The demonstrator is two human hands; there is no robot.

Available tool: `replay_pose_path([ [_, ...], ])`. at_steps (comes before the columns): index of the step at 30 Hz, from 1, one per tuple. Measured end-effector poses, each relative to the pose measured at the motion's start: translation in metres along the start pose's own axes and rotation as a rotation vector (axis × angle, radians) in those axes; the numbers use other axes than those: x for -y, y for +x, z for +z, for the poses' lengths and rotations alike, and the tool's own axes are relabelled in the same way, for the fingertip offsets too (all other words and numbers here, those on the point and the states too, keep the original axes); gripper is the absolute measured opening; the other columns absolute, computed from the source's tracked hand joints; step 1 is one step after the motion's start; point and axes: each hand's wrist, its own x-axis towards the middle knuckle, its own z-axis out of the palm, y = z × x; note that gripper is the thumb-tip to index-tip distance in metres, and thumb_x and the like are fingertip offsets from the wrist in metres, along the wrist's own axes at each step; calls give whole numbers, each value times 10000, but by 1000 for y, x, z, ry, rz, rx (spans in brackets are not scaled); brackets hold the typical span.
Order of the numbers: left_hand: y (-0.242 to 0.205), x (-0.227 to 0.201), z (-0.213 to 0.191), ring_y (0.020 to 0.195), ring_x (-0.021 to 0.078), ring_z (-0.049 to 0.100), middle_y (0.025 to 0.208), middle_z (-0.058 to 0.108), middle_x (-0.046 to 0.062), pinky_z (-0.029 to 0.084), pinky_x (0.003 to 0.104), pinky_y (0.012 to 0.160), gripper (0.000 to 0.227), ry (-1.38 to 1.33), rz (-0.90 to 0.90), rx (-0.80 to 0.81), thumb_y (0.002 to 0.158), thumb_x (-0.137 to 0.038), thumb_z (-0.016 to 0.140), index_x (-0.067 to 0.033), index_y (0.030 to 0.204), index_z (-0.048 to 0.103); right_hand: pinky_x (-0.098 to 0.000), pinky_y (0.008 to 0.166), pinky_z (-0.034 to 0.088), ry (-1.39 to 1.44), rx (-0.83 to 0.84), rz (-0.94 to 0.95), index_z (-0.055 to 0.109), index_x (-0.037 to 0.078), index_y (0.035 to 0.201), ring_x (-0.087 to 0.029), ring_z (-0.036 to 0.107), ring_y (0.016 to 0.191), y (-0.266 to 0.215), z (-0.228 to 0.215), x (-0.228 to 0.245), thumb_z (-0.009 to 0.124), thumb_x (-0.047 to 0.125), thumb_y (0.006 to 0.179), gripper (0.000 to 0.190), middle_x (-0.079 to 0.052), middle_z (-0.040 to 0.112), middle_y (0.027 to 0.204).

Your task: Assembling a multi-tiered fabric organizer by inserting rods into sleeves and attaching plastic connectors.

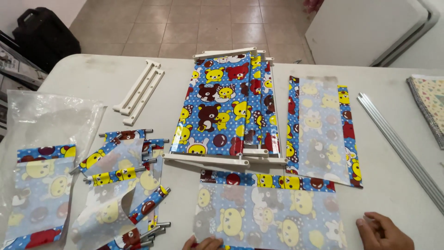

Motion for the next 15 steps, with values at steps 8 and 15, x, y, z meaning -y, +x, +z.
replay_pose_path([
  [8,33,-21,-25,887,102,734,775,752,-173,258,595,1149,320,-67,-220,-127,841,-522,628,-314,602,674,-331,791,567,-156,46,-276,783,160,1178,-194,684,704,9,-5,-15,767,314,884,333,-17,733,729],
  [15,210,-166,-126,890,168,776,987,788,69,662,406,935,182,-1169,140,35,1054,-202,621,-67,1011,735,-355,788,570,-95,131,-279,777,143,1180,-192,682,708,-3,-29,6,736,315,901,331,-30,766,801],
])
